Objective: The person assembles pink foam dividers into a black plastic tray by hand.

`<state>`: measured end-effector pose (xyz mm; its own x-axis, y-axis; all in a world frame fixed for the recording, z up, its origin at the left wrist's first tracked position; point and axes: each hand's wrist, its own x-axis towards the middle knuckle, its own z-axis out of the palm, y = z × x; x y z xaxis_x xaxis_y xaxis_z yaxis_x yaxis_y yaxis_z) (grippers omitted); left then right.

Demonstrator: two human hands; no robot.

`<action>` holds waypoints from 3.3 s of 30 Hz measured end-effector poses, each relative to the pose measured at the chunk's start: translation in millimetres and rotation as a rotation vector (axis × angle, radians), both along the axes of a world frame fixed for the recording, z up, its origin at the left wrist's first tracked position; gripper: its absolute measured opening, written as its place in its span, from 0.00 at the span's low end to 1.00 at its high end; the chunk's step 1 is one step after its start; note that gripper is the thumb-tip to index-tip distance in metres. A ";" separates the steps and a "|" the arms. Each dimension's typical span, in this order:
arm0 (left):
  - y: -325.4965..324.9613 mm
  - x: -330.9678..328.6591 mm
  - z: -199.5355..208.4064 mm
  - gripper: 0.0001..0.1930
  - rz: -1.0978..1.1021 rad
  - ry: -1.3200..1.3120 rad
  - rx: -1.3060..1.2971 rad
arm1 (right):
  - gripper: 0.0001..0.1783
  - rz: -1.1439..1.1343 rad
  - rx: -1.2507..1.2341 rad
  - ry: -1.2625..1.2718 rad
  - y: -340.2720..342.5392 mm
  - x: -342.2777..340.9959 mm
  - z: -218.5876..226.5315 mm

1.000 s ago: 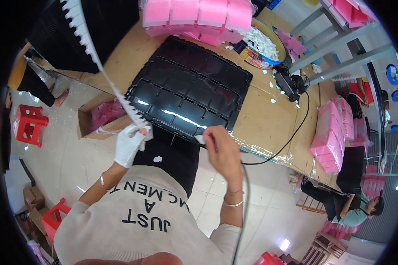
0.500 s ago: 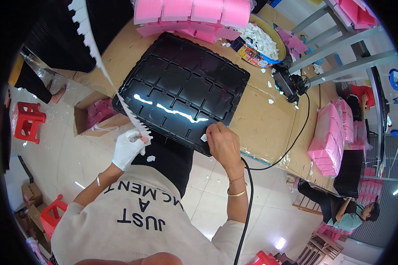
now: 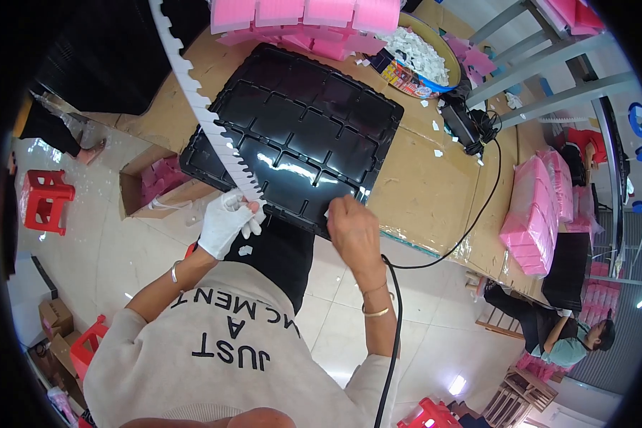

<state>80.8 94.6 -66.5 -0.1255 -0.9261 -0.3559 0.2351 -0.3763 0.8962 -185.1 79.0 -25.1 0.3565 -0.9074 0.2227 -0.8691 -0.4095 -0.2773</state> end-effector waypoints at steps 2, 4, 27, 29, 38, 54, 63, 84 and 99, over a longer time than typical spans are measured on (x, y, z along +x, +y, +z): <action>0.0 -0.4 -4.4 0.10 0.008 0.029 -0.001 | 0.06 0.076 0.011 -0.056 24.4 16.5 8.5; 5.5 0.3 -4.0 0.09 0.040 0.021 -0.014 | 0.06 0.176 -0.030 -0.215 50.2 41.6 14.7; 30.2 14.3 64.9 0.10 -0.119 -0.082 -0.113 | 0.05 0.040 0.117 -0.735 49.0 95.7 34.8; 21.4 16.0 58.9 0.11 -0.083 -0.051 -0.189 | 0.05 0.063 0.138 -0.733 42.0 99.9 40.0; -59.6 142.4 -19.2 0.08 0.452 -0.511 -0.212 | 0.03 -0.078 -0.056 -0.584 -82.7 22.3 53.8; -80.7 178.6 22.4 0.17 0.819 -0.833 -0.565 | 0.03 -0.107 0.054 0.043 -244.8 -70.2 15.3; -255.1 123.2 -17.0 0.38 0.391 -0.358 -0.562 | 0.03 -0.052 -0.132 0.027 -241.9 -68.9 -0.5; -239.5 88.4 39.7 0.14 0.082 -0.139 -0.257 | 0.22 -0.476 -0.561 -0.348 -336.3 -94.6 26.4; -177.7 108.5 62.3 0.10 0.079 -0.192 -0.183 | 0.19 -0.268 0.268 -1.205 -174.9 1.6 24.2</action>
<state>189.3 -83.1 -4.3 0.0033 -0.9814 -0.1918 0.0770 -0.1910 0.9786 -183.5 -95.8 -0.8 -0.1459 -0.9864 0.0756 -0.0542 -0.0683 -0.9962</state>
